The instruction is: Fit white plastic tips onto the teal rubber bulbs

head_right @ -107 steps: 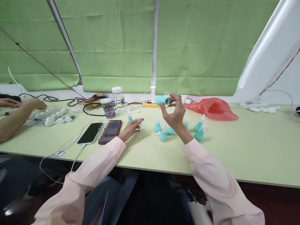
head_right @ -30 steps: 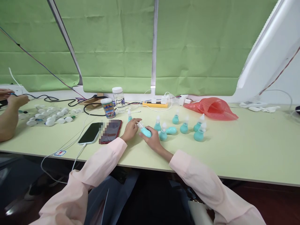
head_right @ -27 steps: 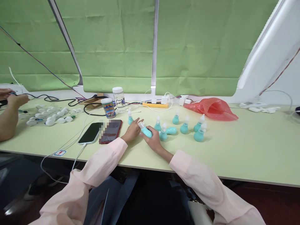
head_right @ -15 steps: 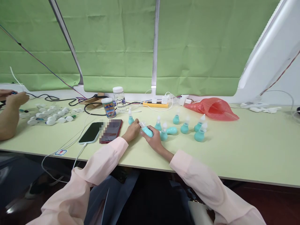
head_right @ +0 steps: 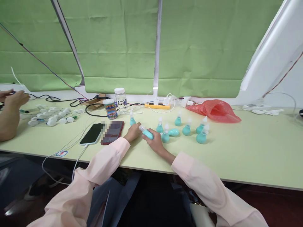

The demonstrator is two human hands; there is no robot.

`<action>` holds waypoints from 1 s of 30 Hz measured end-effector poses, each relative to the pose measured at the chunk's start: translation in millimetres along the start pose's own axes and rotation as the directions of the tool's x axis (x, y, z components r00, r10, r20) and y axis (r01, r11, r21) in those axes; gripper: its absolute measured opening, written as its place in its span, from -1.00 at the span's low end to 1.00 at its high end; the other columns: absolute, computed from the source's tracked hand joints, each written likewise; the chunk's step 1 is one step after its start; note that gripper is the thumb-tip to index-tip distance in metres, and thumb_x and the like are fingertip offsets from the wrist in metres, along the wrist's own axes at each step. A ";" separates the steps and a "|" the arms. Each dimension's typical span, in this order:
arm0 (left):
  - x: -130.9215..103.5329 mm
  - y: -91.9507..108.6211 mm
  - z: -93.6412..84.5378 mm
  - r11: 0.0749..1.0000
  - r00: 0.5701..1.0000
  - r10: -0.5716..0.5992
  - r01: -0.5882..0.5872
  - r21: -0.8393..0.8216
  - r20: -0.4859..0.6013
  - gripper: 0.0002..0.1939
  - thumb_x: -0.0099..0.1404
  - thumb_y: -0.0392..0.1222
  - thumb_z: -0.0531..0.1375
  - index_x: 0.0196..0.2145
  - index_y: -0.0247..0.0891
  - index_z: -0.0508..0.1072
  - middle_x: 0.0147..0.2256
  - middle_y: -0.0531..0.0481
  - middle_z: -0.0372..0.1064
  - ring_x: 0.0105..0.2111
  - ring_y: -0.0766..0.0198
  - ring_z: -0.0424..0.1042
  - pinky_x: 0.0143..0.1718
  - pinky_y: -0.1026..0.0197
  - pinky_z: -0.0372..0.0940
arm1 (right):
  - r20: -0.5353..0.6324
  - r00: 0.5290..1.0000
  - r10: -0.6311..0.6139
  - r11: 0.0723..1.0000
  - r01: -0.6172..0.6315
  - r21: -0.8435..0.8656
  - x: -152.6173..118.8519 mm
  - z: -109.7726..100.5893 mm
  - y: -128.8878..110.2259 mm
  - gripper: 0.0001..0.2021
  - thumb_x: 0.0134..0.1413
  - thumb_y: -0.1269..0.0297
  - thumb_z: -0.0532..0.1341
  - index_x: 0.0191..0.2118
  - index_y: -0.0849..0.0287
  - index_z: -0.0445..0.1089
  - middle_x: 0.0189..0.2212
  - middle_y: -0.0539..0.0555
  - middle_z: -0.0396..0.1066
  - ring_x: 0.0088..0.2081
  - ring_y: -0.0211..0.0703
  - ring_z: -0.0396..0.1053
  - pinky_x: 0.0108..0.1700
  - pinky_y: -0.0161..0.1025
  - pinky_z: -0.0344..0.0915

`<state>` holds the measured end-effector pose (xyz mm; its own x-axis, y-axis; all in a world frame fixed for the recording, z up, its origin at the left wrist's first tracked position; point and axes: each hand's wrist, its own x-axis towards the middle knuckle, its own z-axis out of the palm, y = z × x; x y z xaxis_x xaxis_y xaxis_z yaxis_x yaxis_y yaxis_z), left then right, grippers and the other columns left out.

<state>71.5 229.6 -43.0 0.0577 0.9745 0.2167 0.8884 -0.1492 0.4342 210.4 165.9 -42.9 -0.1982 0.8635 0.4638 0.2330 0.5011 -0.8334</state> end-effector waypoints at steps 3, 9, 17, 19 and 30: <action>0.7 1.9 -3.7 0.962 0.999 0.041 -0.038 -0.269 0.005 -0.90 0.03 -0.26 0.08 -0.46 -0.35 0.31 -0.53 -0.04 0.26 -0.54 0.35 0.24 -0.54 0.33 0.07 | -0.014 1.000 0.002 1.000 -0.003 -0.026 0.5 -0.2 0.5 -0.84 -0.18 0.21 0.10 -0.44 0.19 0.26 -0.64 -0.07 0.13 -0.58 -0.33 0.10 -0.53 -0.37 0.09; -5.1 6.6 -20.9 0.265 0.988 0.118 0.064 -0.962 0.098 -0.67 -0.03 -0.04 0.19 -0.42 -0.40 0.34 -0.70 0.17 0.00 -0.73 0.56 -0.03 -0.69 0.40 -0.12 | -0.147 0.989 0.005 0.991 -0.025 -0.133 2.1 -0.9 1.8 -0.88 -0.22 0.26 0.09 -0.58 0.19 0.18 -0.66 -0.08 0.08 -0.59 -0.34 0.03 -0.52 -0.38 0.03; -11.7 10.1 -28.6 0.213 0.958 0.209 0.151 -0.965 0.196 -0.65 -0.04 0.00 0.20 -0.48 -0.40 0.33 -0.75 0.21 -0.06 -0.75 0.58 -0.05 -0.70 0.40 -0.17 | -0.115 0.993 0.029 0.987 -0.047 -0.154 0.3 -0.1 0.3 -0.81 -0.17 0.16 0.08 -0.55 0.20 0.22 -0.66 -0.07 0.12 -0.58 -0.32 0.05 -0.50 -0.36 0.05; -11.6 9.5 -27.8 0.249 0.964 0.197 0.128 -0.960 0.179 -0.64 -0.05 0.02 0.20 -0.50 -0.41 0.33 -0.75 0.20 -0.04 -0.75 0.58 -0.04 -0.70 0.39 -0.16 | -0.112 0.993 0.023 0.982 -0.043 -0.183 -0.2 -0.2 0.8 -0.80 -0.16 0.15 0.07 -0.54 0.20 0.23 -0.65 -0.06 0.14 -0.58 -0.31 0.06 -0.49 -0.35 0.06; -12.9 10.8 -17.7 0.461 0.957 0.227 0.058 -0.885 0.181 -0.53 0.05 0.14 0.04 -0.68 -0.38 0.23 -0.78 0.13 0.02 -0.77 0.54 -0.03 -0.71 0.37 -0.15 | -0.075 0.989 -0.130 0.871 0.078 -0.485 2.4 0.0 5.1 -0.84 -0.06 0.23 0.04 -0.46 0.20 0.27 -0.56 0.03 0.32 -0.51 -0.24 0.22 -0.41 -0.31 0.09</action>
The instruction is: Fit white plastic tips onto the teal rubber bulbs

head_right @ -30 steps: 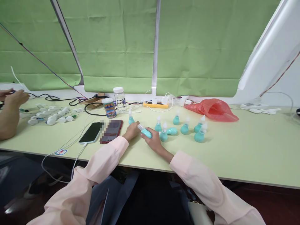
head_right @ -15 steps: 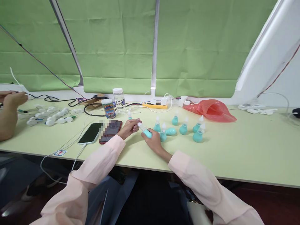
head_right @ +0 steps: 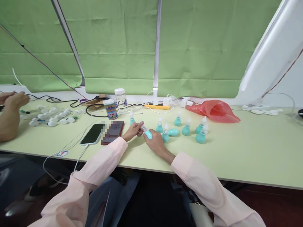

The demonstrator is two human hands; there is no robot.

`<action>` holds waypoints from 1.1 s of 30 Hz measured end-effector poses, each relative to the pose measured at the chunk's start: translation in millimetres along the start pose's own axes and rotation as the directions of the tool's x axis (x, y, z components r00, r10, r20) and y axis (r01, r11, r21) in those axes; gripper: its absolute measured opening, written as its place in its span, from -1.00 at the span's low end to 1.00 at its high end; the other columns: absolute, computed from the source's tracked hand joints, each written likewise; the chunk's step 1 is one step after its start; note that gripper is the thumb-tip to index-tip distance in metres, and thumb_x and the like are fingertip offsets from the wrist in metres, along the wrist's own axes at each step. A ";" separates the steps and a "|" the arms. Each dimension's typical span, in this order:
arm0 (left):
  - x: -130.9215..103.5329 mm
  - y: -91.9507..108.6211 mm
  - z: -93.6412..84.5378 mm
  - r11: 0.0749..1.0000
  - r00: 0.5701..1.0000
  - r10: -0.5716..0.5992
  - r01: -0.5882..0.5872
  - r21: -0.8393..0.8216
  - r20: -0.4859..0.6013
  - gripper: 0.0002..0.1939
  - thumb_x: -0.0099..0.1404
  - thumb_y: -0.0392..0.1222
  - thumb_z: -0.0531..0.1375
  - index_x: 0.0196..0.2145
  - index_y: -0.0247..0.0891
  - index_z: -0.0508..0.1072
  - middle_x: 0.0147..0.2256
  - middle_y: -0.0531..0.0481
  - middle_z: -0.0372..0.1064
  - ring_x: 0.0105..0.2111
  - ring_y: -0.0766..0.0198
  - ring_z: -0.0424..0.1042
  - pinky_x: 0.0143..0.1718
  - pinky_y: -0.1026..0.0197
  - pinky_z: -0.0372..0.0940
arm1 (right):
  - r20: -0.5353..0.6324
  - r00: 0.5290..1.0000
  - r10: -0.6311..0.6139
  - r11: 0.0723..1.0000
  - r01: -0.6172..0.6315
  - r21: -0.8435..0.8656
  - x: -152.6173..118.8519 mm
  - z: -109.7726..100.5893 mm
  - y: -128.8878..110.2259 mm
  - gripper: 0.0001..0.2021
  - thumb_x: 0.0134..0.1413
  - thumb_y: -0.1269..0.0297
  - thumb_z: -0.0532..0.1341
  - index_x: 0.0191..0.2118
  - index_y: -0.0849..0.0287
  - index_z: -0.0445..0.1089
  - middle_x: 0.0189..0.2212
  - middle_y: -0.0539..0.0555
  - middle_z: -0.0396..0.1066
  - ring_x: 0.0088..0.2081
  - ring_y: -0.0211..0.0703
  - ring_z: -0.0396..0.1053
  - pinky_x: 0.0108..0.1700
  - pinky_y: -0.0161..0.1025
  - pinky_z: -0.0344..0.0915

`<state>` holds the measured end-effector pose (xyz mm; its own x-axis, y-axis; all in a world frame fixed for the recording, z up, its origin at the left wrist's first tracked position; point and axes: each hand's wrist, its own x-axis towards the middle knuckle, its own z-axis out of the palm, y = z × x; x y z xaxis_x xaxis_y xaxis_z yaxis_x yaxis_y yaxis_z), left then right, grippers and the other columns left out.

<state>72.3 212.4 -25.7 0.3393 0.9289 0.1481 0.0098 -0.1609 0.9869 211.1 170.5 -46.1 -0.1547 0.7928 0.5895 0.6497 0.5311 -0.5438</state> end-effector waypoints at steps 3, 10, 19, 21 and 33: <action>2.2 -4.9 3.3 0.990 0.990 0.063 -0.045 0.137 -0.126 -0.54 0.11 0.06 -0.03 -0.75 -0.35 0.19 -0.81 0.12 -0.03 -0.77 0.52 -0.06 -0.69 0.35 -0.15 | 0.019 1.000 -0.019 0.999 0.019 -0.028 -0.6 0.4 -0.6 -0.84 -0.04 0.23 0.03 -0.45 0.20 0.27 -0.54 0.04 0.34 -0.50 -0.23 0.24 -0.41 -0.31 0.10; -0.2 -15.6 9.3 0.886 0.824 0.261 0.002 0.464 -0.502 -0.59 0.09 -0.10 -0.05 -0.81 -0.27 -0.03 -0.78 0.14 -0.18 -0.71 0.48 -0.12 -0.63 0.30 -0.17 | 0.075 0.996 -0.041 0.973 0.057 -0.223 -3.2 1.6 -5.1 -0.82 0.00 0.24 0.01 -0.39 0.22 0.27 -0.46 0.11 0.36 -0.41 -0.16 0.29 -0.39 -0.30 0.10; -1.0 -18.8 14.7 0.939 0.820 0.214 -0.024 0.342 -0.530 -0.65 0.07 -0.15 -0.06 -0.78 -0.26 -0.04 -0.76 0.14 -0.19 -0.70 0.47 -0.11 -0.64 0.31 -0.16 | 0.134 0.991 -0.020 0.996 0.032 -0.086 0.6 -1.3 -3.0 -0.84 -0.03 0.23 0.03 -0.45 0.21 0.25 -0.51 0.04 0.33 -0.46 -0.22 0.25 -0.42 -0.32 0.09; 0.2 -19.0 15.1 0.959 0.830 0.196 -0.051 0.278 -0.522 -0.66 0.07 -0.14 -0.07 -0.77 -0.25 -0.05 -0.77 0.15 -0.19 -0.71 0.48 -0.11 -0.65 0.32 -0.15 | 0.146 0.989 0.022 0.995 -0.035 0.089 3.2 -1.1 -1.6 -0.84 -0.07 0.21 0.06 -0.49 0.20 0.23 -0.57 -0.01 0.29 -0.51 -0.27 0.21 -0.44 -0.33 0.09; -1.5 -14.6 15.0 0.917 0.848 0.286 -0.106 0.385 -0.447 -0.54 0.15 -0.01 -0.10 -0.80 -0.26 -0.04 -0.78 0.14 -0.19 -0.72 0.48 -0.11 -0.64 0.31 -0.13 | 0.441 0.878 0.186 0.663 -0.443 0.604 7.2 -4.3 -10.9 -0.73 -0.23 0.10 0.16 -0.59 0.19 0.14 -0.71 -0.13 0.11 -0.75 -0.43 0.05 -0.70 -0.38 -0.02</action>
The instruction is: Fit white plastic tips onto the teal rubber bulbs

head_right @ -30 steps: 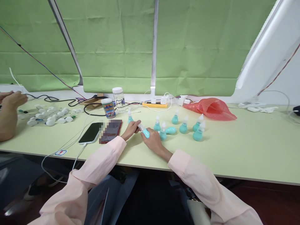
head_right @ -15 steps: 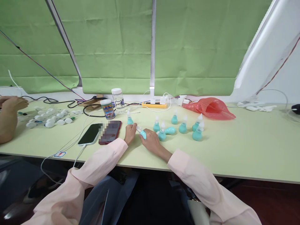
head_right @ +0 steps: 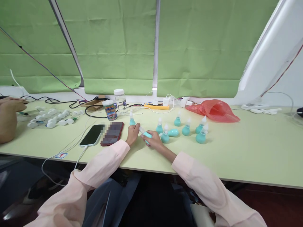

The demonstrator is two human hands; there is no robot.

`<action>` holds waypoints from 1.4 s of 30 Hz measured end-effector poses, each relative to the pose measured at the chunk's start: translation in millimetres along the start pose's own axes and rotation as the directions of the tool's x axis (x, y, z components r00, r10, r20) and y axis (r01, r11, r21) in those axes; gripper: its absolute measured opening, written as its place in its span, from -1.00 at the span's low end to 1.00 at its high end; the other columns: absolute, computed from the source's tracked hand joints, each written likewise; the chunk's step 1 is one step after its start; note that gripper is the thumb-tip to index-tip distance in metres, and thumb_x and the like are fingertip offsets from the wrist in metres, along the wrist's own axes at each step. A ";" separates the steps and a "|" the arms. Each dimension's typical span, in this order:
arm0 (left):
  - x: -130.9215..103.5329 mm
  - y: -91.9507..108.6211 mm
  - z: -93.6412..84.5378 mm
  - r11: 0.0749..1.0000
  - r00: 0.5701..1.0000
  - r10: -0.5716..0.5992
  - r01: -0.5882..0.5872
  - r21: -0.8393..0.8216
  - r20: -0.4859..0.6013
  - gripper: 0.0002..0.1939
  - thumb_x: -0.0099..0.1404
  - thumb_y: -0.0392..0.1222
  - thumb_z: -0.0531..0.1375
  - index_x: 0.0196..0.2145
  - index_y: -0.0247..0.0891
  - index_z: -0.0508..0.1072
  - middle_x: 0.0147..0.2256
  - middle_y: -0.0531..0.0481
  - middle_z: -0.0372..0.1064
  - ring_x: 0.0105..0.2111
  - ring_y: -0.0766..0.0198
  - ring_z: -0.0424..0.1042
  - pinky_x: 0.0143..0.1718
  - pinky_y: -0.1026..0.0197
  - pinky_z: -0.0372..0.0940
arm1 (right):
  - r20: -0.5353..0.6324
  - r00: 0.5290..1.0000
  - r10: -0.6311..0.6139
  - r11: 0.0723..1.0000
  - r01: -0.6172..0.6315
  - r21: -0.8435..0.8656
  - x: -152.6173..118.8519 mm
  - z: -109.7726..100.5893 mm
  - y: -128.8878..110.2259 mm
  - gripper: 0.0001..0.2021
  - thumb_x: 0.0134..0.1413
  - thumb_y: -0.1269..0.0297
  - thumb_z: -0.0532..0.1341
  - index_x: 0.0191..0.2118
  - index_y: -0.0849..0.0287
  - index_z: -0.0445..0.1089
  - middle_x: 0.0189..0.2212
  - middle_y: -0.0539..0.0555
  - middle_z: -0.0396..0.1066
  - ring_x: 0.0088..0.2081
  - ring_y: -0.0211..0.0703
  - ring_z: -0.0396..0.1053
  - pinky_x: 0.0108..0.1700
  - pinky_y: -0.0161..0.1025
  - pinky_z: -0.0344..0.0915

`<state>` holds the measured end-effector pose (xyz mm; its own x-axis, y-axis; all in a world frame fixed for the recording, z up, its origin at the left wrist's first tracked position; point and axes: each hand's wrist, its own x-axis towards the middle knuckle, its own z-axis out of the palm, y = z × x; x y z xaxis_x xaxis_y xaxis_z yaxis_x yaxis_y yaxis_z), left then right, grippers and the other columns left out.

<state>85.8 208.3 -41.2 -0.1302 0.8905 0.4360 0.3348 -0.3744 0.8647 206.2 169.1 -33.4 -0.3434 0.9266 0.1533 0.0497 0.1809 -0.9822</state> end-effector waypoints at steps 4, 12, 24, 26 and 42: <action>-6.2 15.0 -2.8 0.980 0.980 0.184 -0.189 0.059 0.080 -0.58 0.15 0.04 -0.08 -0.71 -0.30 0.09 -0.72 0.14 -0.08 -0.67 0.47 -0.04 -0.61 0.33 -0.09 | -0.073 0.990 -0.124 0.991 0.120 -0.060 3.7 1.9 5.3 -0.76 -0.21 0.12 0.15 -0.56 0.18 0.14 -0.74 -0.13 0.10 -0.70 -0.37 0.11 -0.64 -0.37 0.08; 19.9 42.5 -15.9 0.848 0.934 0.327 -0.358 0.392 0.146 -0.61 0.19 0.06 -0.09 -0.59 -0.29 0.19 -0.68 0.11 0.08 -0.64 0.43 0.08 -0.56 0.33 -0.06 | -0.130 0.925 -0.357 0.857 0.269 -0.439 -0.1 -2.5 9.1 -0.50 -0.22 0.22 0.20 -0.07 0.18 0.14 -0.42 0.03 0.36 -0.51 -0.27 0.31 -0.39 -0.28 0.26; 71.7 15.2 24.7 0.598 0.977 0.046 -0.193 0.778 0.207 -0.56 0.20 0.11 -0.17 -0.17 -0.26 0.20 -0.31 -0.15 0.31 -0.30 0.17 0.32 -0.37 0.25 0.10 | 0.090 0.896 -0.434 0.608 0.365 -0.706 -8.2 0.8 18.0 -0.87 -0.11 0.36 0.09 -0.49 0.19 0.38 -0.68 -0.01 0.34 -0.62 -0.31 0.26 -0.49 -0.34 0.15; 72.1 9.4 27.5 0.585 0.968 0.017 -0.212 0.783 0.250 -0.57 0.20 0.10 -0.15 -0.16 -0.27 0.19 -0.32 -0.16 0.31 -0.28 0.14 0.32 -0.36 0.24 0.11 | 0.090 0.874 -0.478 0.580 0.391 -0.715 -8.7 0.5 17.9 -0.85 -0.09 0.35 0.08 -0.51 0.18 0.38 -0.70 -0.02 0.32 -0.63 -0.31 0.24 -0.51 -0.35 0.13; 28.1 12.3 2.1 0.775 0.953 0.146 -0.277 0.568 0.266 -0.59 0.23 0.05 -0.19 -0.34 -0.28 0.30 -0.58 -0.02 0.23 -0.48 0.23 0.30 -0.45 0.27 0.07 | -0.175 0.694 -0.699 0.224 -0.020 -0.974 -4.9 -73.4 -9.8 -0.71 -0.10 0.22 0.08 -0.21 0.21 0.29 -0.38 0.17 0.32 -0.33 -0.05 0.27 -0.35 -0.18 0.16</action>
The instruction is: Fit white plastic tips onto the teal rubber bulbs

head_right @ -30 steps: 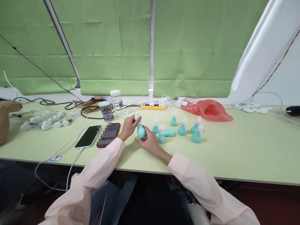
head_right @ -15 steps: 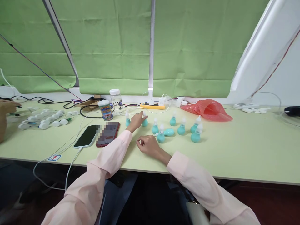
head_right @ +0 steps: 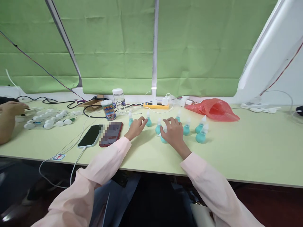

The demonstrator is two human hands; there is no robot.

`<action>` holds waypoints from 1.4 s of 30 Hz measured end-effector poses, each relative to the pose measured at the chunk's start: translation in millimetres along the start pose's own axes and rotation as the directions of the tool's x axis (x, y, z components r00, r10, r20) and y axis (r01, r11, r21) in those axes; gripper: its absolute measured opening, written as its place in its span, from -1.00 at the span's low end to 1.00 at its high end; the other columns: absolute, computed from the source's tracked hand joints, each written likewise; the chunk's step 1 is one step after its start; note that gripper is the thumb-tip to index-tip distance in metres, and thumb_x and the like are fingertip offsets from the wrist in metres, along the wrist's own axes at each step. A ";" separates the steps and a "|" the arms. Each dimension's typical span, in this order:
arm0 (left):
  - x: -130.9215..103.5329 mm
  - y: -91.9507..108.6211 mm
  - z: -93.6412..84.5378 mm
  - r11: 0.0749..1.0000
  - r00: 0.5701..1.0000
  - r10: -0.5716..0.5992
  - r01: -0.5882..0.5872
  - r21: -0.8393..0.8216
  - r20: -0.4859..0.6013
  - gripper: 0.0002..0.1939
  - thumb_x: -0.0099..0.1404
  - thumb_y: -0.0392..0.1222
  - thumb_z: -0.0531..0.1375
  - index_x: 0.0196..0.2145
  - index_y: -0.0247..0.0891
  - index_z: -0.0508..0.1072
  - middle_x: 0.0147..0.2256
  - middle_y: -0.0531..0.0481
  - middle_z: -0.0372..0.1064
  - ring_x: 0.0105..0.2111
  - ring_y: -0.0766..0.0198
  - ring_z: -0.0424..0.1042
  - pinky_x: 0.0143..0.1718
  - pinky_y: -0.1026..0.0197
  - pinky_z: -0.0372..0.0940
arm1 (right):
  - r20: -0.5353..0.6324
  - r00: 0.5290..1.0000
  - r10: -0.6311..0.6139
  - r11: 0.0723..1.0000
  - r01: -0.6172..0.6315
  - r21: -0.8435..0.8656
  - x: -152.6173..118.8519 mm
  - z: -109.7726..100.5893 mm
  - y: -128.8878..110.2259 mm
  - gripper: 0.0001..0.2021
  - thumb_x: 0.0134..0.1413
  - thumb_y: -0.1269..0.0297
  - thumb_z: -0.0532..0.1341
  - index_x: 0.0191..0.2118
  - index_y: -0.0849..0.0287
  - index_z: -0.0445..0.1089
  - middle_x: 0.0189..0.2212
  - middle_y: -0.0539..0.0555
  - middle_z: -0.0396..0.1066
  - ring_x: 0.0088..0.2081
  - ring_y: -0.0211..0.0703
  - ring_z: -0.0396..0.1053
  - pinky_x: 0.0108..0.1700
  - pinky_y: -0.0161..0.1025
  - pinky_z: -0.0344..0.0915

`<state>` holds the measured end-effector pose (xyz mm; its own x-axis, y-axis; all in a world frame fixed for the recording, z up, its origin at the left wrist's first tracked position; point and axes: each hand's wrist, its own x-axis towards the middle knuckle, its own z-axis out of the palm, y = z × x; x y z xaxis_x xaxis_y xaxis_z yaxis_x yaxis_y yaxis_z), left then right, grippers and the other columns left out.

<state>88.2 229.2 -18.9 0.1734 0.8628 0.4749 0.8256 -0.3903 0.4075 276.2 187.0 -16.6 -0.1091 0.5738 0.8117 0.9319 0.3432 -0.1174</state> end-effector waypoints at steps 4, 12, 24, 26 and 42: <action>-32.0 14.6 -5.8 0.975 0.985 0.161 -0.150 -0.161 0.062 -0.66 0.23 -0.01 -0.15 -0.37 -0.27 0.30 -0.62 0.06 0.21 -0.58 0.35 0.22 -0.49 0.32 0.06 | 0.107 0.992 0.072 0.987 -0.086 0.136 -5.2 9.0 0.7 -0.80 -0.02 0.18 0.01 -0.43 0.20 0.24 -0.67 0.01 0.22 -0.60 -0.25 0.19 -0.52 -0.31 0.09; -51.7 30.7 -5.8 0.897 0.944 0.312 -0.255 -0.360 0.109 -0.68 0.07 -0.05 0.07 -0.24 -0.27 0.29 -0.40 -0.01 0.29 -0.41 0.32 0.26 -0.37 0.29 0.15 | 0.168 0.942 0.291 0.673 -0.326 0.664 -15.7 8.9 -28.3 -0.74 -0.09 0.04 0.09 -0.51 0.15 0.14 -0.67 -0.04 0.21 -0.69 -0.34 0.16 -0.62 -0.34 0.12; -30.9 1.9 2.9 0.925 0.994 -0.095 0.069 -0.374 -0.053 -0.79 0.02 -0.12 0.09 -0.36 -0.28 0.31 -0.40 0.02 0.32 -0.40 0.33 0.29 -0.39 0.29 0.17 | 0.453 0.872 -0.184 0.979 0.120 0.166 -1.6 8.9 23.0 -0.69 -0.25 0.36 0.13 -0.24 0.14 0.33 -0.38 0.04 0.38 -0.39 -0.19 0.30 -0.40 -0.30 0.14; -28.6 -3.3 4.4 0.931 0.991 -0.117 0.085 -0.354 -0.070 -0.79 0.03 -0.14 0.10 -0.35 -0.26 0.29 -0.35 0.00 0.32 -0.38 0.33 0.29 -0.39 0.29 0.17 | 0.527 0.816 -0.238 0.971 0.206 0.120 -1.8 7.5 25.4 -0.68 -0.24 0.39 0.13 -0.23 0.13 0.33 -0.37 0.04 0.37 -0.33 -0.17 0.30 -0.39 -0.32 0.12; -16.5 -23.3 12.2 0.942 0.984 -0.176 0.164 -0.292 -0.014 -0.73 0.08 -0.12 0.05 -0.25 -0.27 0.22 -0.36 -0.03 0.27 -0.44 0.34 0.26 -0.42 0.29 0.14 | 0.545 0.812 -0.209 0.967 0.255 -0.009 -1.1 19.4 34.8 -0.79 -0.11 0.35 0.10 -0.28 0.15 0.36 -0.38 0.11 0.39 -0.26 -0.05 0.25 -0.39 -0.26 0.11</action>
<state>72.6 228.0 -45.7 0.0183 0.9134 0.4066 0.6499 -0.3199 0.6894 302.1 212.8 -32.6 -0.4722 0.7992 0.3718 0.8761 0.4719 0.0984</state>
